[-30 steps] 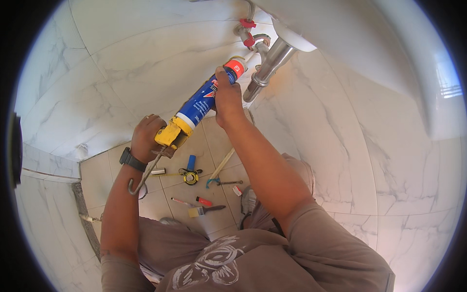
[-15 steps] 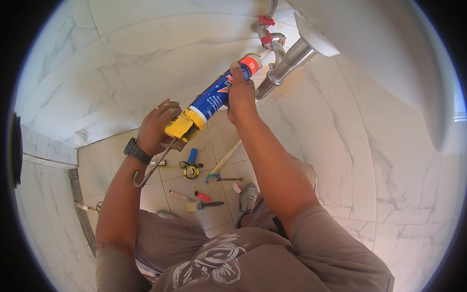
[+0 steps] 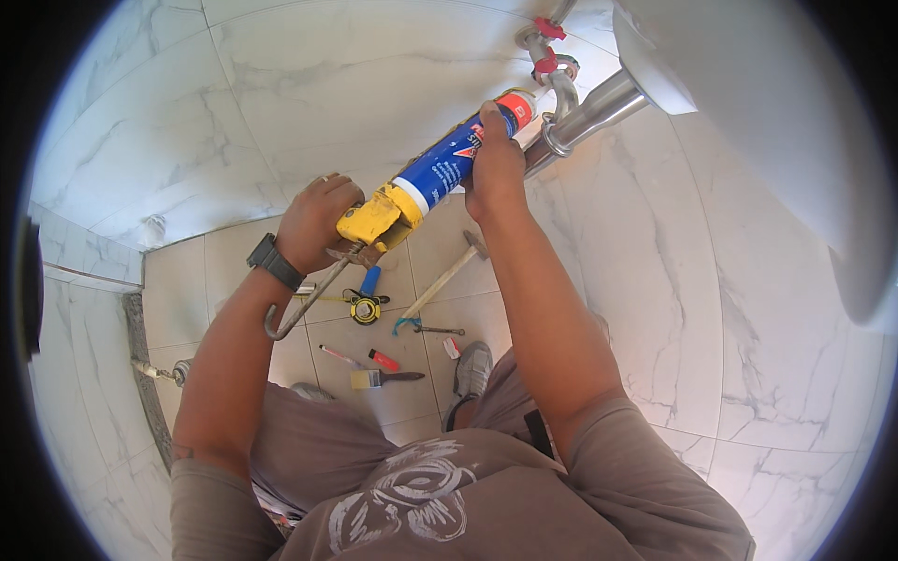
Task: The person kneels under a wall-mounted sink, tightens plumbing connections with a wrench, then applies sealant around the pipe joints using a caulking gun. They wipe excess sealant with a cloth and briefly move to retrieve materials before returning to finish the sealing.
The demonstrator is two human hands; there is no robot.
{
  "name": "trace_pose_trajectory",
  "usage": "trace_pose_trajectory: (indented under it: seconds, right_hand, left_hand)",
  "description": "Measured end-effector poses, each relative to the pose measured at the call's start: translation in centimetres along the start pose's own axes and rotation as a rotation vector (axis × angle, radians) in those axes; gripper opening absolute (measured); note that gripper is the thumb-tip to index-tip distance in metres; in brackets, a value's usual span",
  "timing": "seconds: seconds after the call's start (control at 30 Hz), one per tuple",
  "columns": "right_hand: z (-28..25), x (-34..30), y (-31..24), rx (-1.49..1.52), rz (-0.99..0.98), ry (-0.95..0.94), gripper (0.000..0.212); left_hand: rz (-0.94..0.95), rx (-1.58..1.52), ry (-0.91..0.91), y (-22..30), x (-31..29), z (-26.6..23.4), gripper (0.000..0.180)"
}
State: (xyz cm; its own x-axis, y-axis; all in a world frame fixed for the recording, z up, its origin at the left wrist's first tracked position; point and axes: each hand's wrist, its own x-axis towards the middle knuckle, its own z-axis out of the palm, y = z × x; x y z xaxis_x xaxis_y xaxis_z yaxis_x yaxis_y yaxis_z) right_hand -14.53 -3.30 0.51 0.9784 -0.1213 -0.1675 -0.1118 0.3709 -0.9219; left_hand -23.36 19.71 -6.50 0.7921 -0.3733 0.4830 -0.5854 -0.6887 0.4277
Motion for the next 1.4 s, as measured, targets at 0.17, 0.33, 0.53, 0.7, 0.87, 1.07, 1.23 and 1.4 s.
trace_pose_trajectory:
  seconds: [0.17, 0.33, 0.53, 0.7, 0.87, 1.07, 1.23, 1.4]
  right_hand:
    - [-0.4, 0.4, 0.0, 0.053, 0.026, -0.070, 0.038]
    - [-0.5, 0.4, 0.0, 0.039, 0.011, -0.064, 0.038]
    - [-0.3, 0.0, -0.1, 0.044, -0.010, -0.065, 0.036]
    - [-0.3, 0.0, -0.2, 0.050, 0.006, -0.069, 0.035]
    - [-0.1, -0.1, 0.3, 0.016, -0.013, -0.066, 0.040]
    - [0.4, -0.5, 0.5, -0.040, -0.011, 0.007, 0.049]
    - [0.8, -0.8, 0.2, 0.024, 0.054, 0.043, 0.030]
    - [1.1, -0.8, 0.4, 0.033, 0.051, 0.062, 0.031]
  left_hand:
    - [0.011, -0.012, 0.028, 0.0, 0.0, 0.0, 0.039]
    - [-0.018, 0.001, -0.015, 0.2, 0.1, -0.1, 0.047]
    - [-0.033, 0.007, -0.027, 0.3, 0.1, -0.2, 0.047]
    - [-0.055, -0.007, -0.050, 0.5, 0.1, -0.4, 0.046]
    - [-0.041, -0.035, -0.039, 0.3, -0.1, -0.5, 0.045]
    - [0.026, -0.081, 0.066, 0.2, -0.4, -0.4, 0.052]
    - [-0.020, -0.087, -0.007, 0.1, -0.5, -0.8, 0.048]
    - [-0.034, -0.075, 0.000, 0.3, -0.7, -1.2, 0.046]
